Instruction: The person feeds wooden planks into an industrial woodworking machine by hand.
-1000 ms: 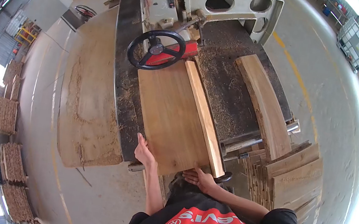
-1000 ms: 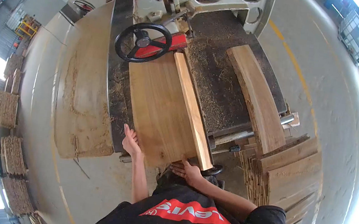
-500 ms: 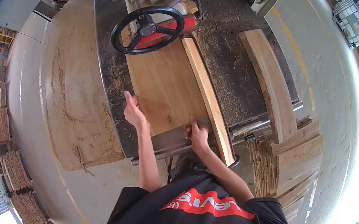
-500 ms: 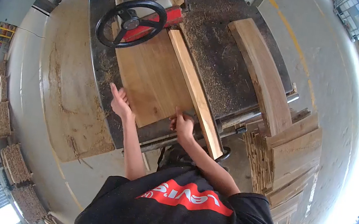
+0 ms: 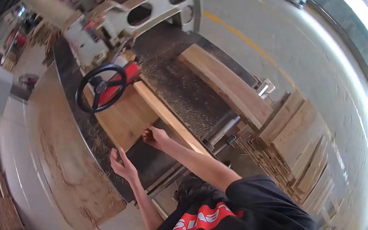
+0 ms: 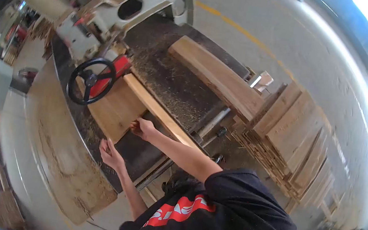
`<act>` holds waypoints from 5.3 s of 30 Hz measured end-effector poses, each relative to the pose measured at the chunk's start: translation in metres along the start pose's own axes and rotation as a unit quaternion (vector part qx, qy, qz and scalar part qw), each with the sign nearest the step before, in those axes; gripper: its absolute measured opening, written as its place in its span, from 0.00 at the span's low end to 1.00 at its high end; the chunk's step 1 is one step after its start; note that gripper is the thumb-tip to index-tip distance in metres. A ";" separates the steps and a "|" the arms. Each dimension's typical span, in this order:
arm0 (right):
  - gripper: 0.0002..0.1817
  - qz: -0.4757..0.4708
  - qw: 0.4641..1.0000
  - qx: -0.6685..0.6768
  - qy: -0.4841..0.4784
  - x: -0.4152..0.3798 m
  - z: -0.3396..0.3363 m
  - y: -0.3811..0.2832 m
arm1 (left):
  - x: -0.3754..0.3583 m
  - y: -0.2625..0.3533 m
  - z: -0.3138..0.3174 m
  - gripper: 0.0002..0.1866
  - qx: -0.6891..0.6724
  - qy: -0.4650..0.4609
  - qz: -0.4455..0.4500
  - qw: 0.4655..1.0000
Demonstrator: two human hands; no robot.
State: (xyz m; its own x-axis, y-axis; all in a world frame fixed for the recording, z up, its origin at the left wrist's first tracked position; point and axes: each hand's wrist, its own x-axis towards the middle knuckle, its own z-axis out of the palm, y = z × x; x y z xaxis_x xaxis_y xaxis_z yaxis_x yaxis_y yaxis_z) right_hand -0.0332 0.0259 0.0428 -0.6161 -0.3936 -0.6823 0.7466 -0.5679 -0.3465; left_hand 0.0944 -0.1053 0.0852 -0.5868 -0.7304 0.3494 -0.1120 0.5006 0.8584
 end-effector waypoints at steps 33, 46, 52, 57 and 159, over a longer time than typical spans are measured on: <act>0.23 -0.465 0.834 -0.262 0.139 -0.294 -0.265 -0.158 | -0.181 0.176 0.118 0.36 -0.284 -0.429 -0.194 0.835; 0.32 -0.511 0.300 -0.806 0.009 -0.390 -0.181 -0.113 | -0.181 0.151 0.182 0.49 -0.643 -0.361 -0.529 0.421; 0.36 -0.539 0.380 -0.746 -0.086 -0.387 -0.199 -0.113 | -0.157 0.218 0.113 0.37 -0.529 -0.288 -0.445 0.662; 0.37 -0.463 0.459 -0.736 -0.181 -0.377 -0.194 -0.104 | -0.158 0.189 0.058 0.43 -0.472 -0.234 -0.312 0.791; 0.22 -0.117 0.702 -0.680 -0.180 -0.221 -0.080 0.030 | -0.163 -0.039 -0.087 0.37 -0.591 -0.104 -0.436 0.671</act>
State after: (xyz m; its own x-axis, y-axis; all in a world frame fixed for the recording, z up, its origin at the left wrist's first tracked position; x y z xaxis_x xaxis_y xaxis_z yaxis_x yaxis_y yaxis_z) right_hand 0.1455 0.1541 0.1319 -0.6027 -0.7002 -0.3828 0.0140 0.4704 -0.8824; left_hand 0.2643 -0.0462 0.0270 -0.8244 -0.3631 -0.4341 0.1553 -0.8827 0.4435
